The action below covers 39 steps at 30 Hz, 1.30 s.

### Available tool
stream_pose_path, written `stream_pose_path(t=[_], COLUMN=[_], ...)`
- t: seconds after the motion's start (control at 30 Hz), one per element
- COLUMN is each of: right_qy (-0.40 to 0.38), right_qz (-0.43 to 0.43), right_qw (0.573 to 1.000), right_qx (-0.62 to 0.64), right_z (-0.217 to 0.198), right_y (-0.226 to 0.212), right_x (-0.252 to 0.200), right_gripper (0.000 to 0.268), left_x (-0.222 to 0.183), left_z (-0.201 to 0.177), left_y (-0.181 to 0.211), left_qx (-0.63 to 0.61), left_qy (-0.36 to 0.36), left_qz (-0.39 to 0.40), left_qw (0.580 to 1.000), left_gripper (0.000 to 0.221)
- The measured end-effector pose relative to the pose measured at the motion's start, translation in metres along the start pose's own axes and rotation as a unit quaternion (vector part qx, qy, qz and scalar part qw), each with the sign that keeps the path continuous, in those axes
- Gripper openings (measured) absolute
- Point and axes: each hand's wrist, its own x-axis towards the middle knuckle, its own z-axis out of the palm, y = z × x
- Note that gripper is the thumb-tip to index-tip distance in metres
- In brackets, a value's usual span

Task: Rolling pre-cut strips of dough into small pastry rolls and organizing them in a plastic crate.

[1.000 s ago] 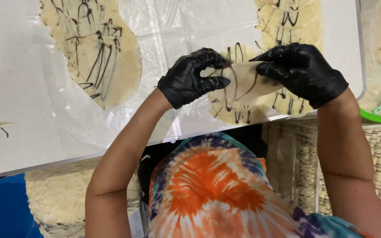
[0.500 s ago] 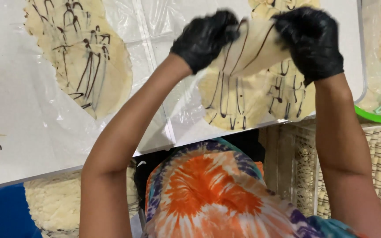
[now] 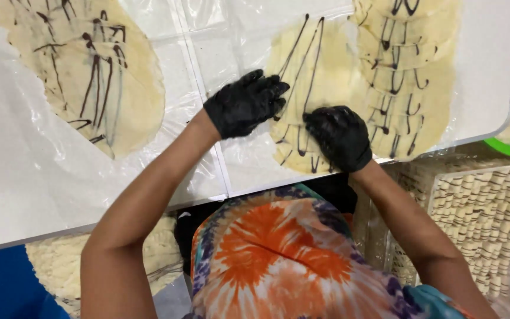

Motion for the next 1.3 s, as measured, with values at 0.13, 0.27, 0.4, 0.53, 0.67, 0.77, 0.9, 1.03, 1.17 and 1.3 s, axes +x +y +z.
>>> stream_pose_path(t=[0.13,0.27,0.4,0.53,0.67,0.77,0.9,1.03,1.17,1.3], right_qy=[0.009,0.014,0.012,-0.003,-0.024,-0.041,-0.045,-0.038,-0.005,-0.009], right_qz=[-0.032,-0.100,-0.093,-0.081,-0.062,-0.038,-0.068,0.017,0.068,0.056], right_qw=[0.999,0.995,0.995,0.993,0.992,0.992,0.986,0.997,0.998,0.998], right_qx=[-0.004,0.026,0.041,0.084,0.107,0.110,0.146,-0.061,-0.009,0.023], right_z=[0.011,-0.006,-0.012,-0.013,0.006,0.044,0.164,0.210,0.219,0.220], right_y=[0.001,0.000,-0.010,-0.032,-0.056,-0.111,-0.166,-0.200,-0.221,-0.218], right_x=[-0.023,-0.030,-0.004,0.027,0.089,0.153,0.226,0.236,0.222,0.223], right_gripper=[0.019,0.030,0.027,0.021,0.016,0.014,0.038,0.047,0.021,0.028], left_x=[-0.011,-0.013,-0.025,-0.049,-0.069,-0.164,-0.249,-0.267,-0.280,-0.280], left_z=[-0.027,-0.006,-0.007,-0.005,-0.132,-0.155,-0.178,-0.212,-0.231,-0.234], left_y=[0.020,0.026,0.033,0.061,0.041,-0.026,-0.029,0.020,0.023,0.028], left_qx=[0.000,-0.019,-0.006,-0.066,0.150,0.308,0.191,0.251,0.203,0.206], left_qy=[-0.055,0.019,0.006,0.004,0.102,-0.056,-0.150,-0.042,0.083,0.097], left_qz=[-0.096,-0.095,-0.084,-0.138,-0.186,-0.425,-0.566,-0.290,-0.286,-0.308], left_qw=[0.994,0.995,0.996,0.988,0.966,0.849,0.788,0.922,0.933,0.924], left_gripper=[0.040,0.041,0.058,0.063,0.035,0.045,0.075,0.038,0.021,0.013])
